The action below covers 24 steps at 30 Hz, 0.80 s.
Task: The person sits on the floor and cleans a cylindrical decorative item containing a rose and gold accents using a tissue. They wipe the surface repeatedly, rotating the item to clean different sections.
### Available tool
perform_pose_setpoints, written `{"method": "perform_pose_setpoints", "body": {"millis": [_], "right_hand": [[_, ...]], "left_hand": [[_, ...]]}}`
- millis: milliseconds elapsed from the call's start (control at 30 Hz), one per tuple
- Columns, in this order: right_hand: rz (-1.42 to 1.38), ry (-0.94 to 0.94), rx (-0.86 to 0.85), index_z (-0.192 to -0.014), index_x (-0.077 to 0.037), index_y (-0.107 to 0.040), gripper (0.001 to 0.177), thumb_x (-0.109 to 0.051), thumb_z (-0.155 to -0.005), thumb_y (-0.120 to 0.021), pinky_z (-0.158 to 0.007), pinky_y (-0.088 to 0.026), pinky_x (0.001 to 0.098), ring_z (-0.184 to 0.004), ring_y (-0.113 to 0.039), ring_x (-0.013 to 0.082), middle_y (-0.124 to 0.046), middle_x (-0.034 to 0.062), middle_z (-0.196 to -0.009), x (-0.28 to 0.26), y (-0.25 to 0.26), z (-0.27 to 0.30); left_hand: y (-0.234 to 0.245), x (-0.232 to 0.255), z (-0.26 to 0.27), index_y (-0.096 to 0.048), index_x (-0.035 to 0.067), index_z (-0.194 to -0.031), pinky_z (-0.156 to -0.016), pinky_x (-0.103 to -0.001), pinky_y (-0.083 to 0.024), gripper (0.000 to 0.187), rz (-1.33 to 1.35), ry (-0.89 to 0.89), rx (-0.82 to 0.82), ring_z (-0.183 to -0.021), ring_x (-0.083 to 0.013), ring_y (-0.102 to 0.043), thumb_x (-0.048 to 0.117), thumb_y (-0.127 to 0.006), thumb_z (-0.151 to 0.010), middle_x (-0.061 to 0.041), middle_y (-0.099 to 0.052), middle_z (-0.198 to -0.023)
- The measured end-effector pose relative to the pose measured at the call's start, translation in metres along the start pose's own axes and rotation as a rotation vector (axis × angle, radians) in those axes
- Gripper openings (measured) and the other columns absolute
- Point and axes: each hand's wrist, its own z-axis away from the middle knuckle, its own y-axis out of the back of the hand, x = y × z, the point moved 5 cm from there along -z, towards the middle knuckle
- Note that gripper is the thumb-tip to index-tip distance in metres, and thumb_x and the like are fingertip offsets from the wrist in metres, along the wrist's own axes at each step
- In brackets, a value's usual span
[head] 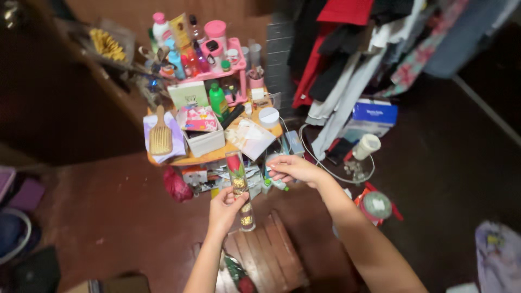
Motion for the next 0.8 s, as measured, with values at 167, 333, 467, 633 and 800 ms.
{"method": "perform_pose_setpoints", "body": {"millis": [167,333,467,633,800], "right_hand": [[0.01,0.038,-0.074,-0.132,-0.012,-0.067,0.038,-0.031,-0.099,-0.061,-0.078,-0.056,0.0243,-0.093,-0.067,0.0078,-0.074,0.001,-0.108,0.012,0.035,-0.004],[0.038,0.033,-0.077,-0.128,-0.013,-0.068,0.036,-0.034,-0.099,-0.061,-0.077,-0.056,0.0235,-0.093,-0.068,0.0076,-0.073,0.001,-0.107,0.017,0.049,-0.003],[0.054,0.038,-0.081,-0.126,-0.013,-0.069,0.036,-0.035,-0.098,-0.062,-0.078,-0.055,0.0245,-0.092,-0.067,0.008,-0.074,-0.0003,-0.105,0.016,0.053,-0.006],[0.064,0.045,-0.091,-0.122,-0.013,-0.07,0.036,-0.038,-0.097,-0.064,-0.078,-0.055,0.025,-0.09,-0.067,0.0072,-0.074,-0.0022,-0.102,0.016,0.052,-0.02],[0.117,0.033,-0.094,-0.118,-0.014,-0.07,0.033,-0.039,-0.096,-0.065,-0.075,-0.053,0.0237,-0.089,-0.066,0.0065,-0.073,-0.0036,-0.1,0.02,0.048,-0.038]], "left_hand": [[-0.038,-0.009,0.021,-0.071,-0.003,-0.115,-0.069,-0.025,-0.056,0.037,0.013,0.01,0.072,-0.077,-0.0091,-0.069,0.012,-0.082,-0.083,-0.005,-0.076,-0.09],[-0.056,-0.012,0.032,-0.07,-0.003,-0.115,-0.067,-0.026,-0.057,0.037,0.004,0.046,0.128,-0.076,-0.0086,-0.068,0.012,-0.081,-0.083,-0.004,-0.075,-0.089],[-0.06,-0.01,0.031,-0.07,-0.003,-0.115,-0.068,-0.026,-0.057,0.037,0.015,0.034,0.152,-0.076,-0.0087,-0.068,0.011,-0.081,-0.083,-0.004,-0.075,-0.089],[-0.054,-0.009,0.026,-0.069,-0.004,-0.118,-0.07,-0.025,-0.056,0.04,0.026,0.003,0.151,-0.078,-0.0083,-0.068,0.01,-0.081,-0.083,-0.004,-0.075,-0.091],[-0.041,-0.013,0.018,-0.069,-0.006,-0.118,-0.071,-0.024,-0.056,0.04,-0.019,-0.044,0.157,-0.079,-0.008,-0.068,0.01,-0.082,-0.083,-0.005,-0.076,-0.093]]}}
